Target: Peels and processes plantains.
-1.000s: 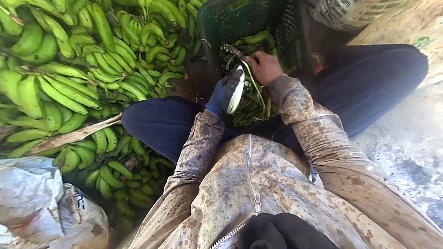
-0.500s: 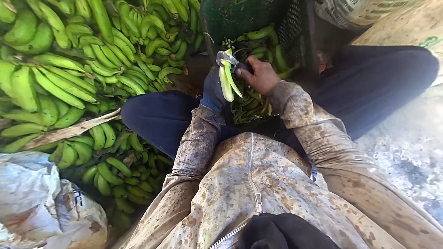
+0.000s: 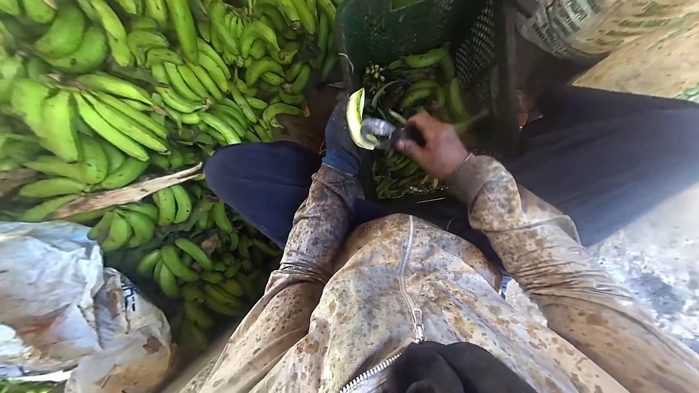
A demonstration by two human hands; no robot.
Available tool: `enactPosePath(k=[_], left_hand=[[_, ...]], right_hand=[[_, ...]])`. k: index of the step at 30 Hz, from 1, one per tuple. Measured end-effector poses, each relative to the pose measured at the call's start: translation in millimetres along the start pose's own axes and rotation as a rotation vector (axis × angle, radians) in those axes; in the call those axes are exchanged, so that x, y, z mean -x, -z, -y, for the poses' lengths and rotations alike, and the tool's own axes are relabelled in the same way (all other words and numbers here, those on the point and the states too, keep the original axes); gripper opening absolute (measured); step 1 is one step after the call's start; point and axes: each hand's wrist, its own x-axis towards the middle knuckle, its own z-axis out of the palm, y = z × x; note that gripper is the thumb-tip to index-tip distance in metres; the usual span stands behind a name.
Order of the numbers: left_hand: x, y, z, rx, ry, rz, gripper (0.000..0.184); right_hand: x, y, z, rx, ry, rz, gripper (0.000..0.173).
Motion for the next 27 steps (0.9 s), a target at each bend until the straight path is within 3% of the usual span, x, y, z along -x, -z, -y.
enactPosePath(k=[3, 6, 8, 10, 13, 17, 23, 27], left_hand=[[3, -4, 5, -0.019, 0.019, 0.055, 0.035], [16, 0, 7, -0.111, 0.077, 0.285, 0.041], [26, -7, 5, -0.060, 0.164, 0.322, 0.040], [34, 3, -3, -0.287, 0.128, 0.271, 0.043], [27, -5, -16, -0.748, -0.004, 0.168, 0.047], [19, -58, -39, -1.002, -0.149, 0.251, 0.050], [19, -197, -105, -0.783, -0.650, 0.559, 0.053], [16, -323, -149, -0.474, -0.944, 0.687, 0.061]], right_hand=[[-6, -7, 0, -0.024, -0.031, 0.083, 0.053], [-36, 13, -9, -0.032, -0.348, 0.059, 0.056], [-45, 23, -26, 0.026, -0.548, 0.041, 0.061], [-35, 19, -31, 0.034, -0.638, 0.017, 0.064], [-11, 36, 1, 0.153, -0.681, 0.090, 0.062], [5, 80, 35, 0.287, -0.832, 0.440, 0.051], [26, 159, 53, 0.370, -0.641, 0.463, 0.059], [13, 183, 17, 0.301, -0.558, 0.407, 0.063]])
